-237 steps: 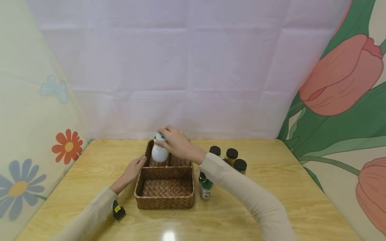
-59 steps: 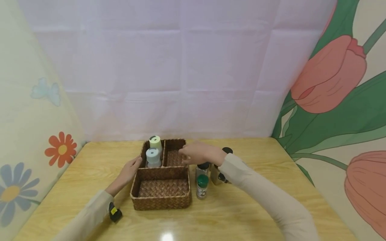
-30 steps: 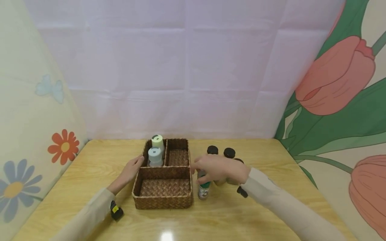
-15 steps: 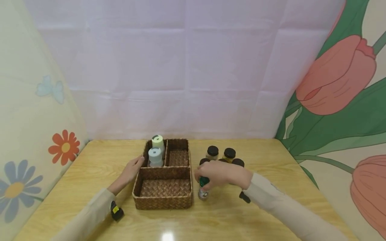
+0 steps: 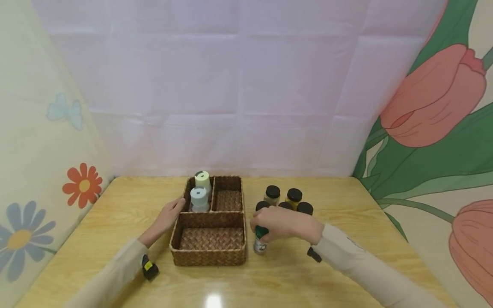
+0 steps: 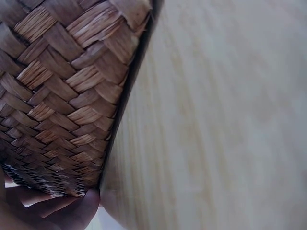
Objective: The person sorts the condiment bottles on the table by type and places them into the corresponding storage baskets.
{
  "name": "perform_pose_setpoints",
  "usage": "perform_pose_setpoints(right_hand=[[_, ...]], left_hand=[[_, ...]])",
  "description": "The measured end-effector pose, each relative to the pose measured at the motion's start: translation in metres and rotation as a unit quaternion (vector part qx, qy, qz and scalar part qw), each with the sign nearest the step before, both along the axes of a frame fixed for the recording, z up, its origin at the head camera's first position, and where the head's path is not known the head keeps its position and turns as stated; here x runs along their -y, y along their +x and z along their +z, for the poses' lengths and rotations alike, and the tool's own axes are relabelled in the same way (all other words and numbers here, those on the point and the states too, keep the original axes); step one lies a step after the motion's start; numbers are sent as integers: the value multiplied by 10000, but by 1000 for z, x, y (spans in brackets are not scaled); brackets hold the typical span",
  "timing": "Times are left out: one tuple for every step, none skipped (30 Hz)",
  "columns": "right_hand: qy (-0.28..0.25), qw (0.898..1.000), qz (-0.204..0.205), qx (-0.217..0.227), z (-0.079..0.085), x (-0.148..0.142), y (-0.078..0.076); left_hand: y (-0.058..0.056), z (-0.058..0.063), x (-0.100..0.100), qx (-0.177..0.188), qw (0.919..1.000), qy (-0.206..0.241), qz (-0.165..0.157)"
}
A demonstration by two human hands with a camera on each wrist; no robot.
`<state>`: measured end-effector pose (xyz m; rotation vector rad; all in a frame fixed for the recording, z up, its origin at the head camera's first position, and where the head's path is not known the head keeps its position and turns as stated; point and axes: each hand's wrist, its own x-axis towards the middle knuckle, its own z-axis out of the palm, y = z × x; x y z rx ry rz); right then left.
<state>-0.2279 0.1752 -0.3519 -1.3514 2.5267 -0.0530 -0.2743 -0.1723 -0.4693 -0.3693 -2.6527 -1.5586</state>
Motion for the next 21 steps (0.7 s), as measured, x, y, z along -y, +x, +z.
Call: perform_pose_setpoints(right_hand=[[-1,10000,-20,6,0,0,0],[1,10000,-45,23,0,0,0],[-4,10000,-65,50,0,-1,0],[-21,10000,-56,63,-1,-1,1],[-18,9999,-71,73,-1,-1,1],[-13,9999,-84,87,-1,-1,1],[4,9999,-100,101,-1,-1,2],[13,9999,-80,101,-1,-1,2],[30,9999,-68,99,0,-1,2],[52,9999,-57,85,-1,-1,3],[82,9999,-77,99,0,-1,3],[87,9999,-68,116,0,-1,3],[91,9999,-64,130,1,0,4],[94,9998,-63,138,1,0,4],[109,9998,-93,142,1,0,5],[111,9998,-111,148,1,0,5],[110,9997,-125,153,2,0,5],[111,9998,-122,133,2,0,6],[122,9998,-136,113,2,0,6],[131,9998,-131,75,2,0,6],[132,9998,-124,39,1,-1,6]], left_hand=[[0,0,0,-26,10000,-13,-16],[0,1,0,-18,10000,-7,-26],[0,1,0,-44,10000,-10,-42],[0,1,0,-43,10000,-16,-37],[0,1,0,-39,10000,-18,-40],[0,1,0,-33,10000,-16,-33],[0,0,0,-33,10000,-29,-37],[1,0,0,3,10000,-22,-28],[1,0,0,33,10000,-21,-21],[1,0,0,68,10000,-18,-11],[1,0,0,78,10000,-16,-16],[1,0,0,84,10000,-16,-22],[1,0,0,80,10000,-27,-35],[1,0,0,87,10000,-24,-41],[1,0,0,85,9999,-26,-50],[1,0,0,81,9999,-28,-56],[1,0,0,76,9999,-32,-60],[0,0,0,70,10000,-40,-56],[0,0,0,66,10000,-41,-53],[0,0,0,66,10000,-28,-52],[0,0,0,66,10000,-20,-53]])
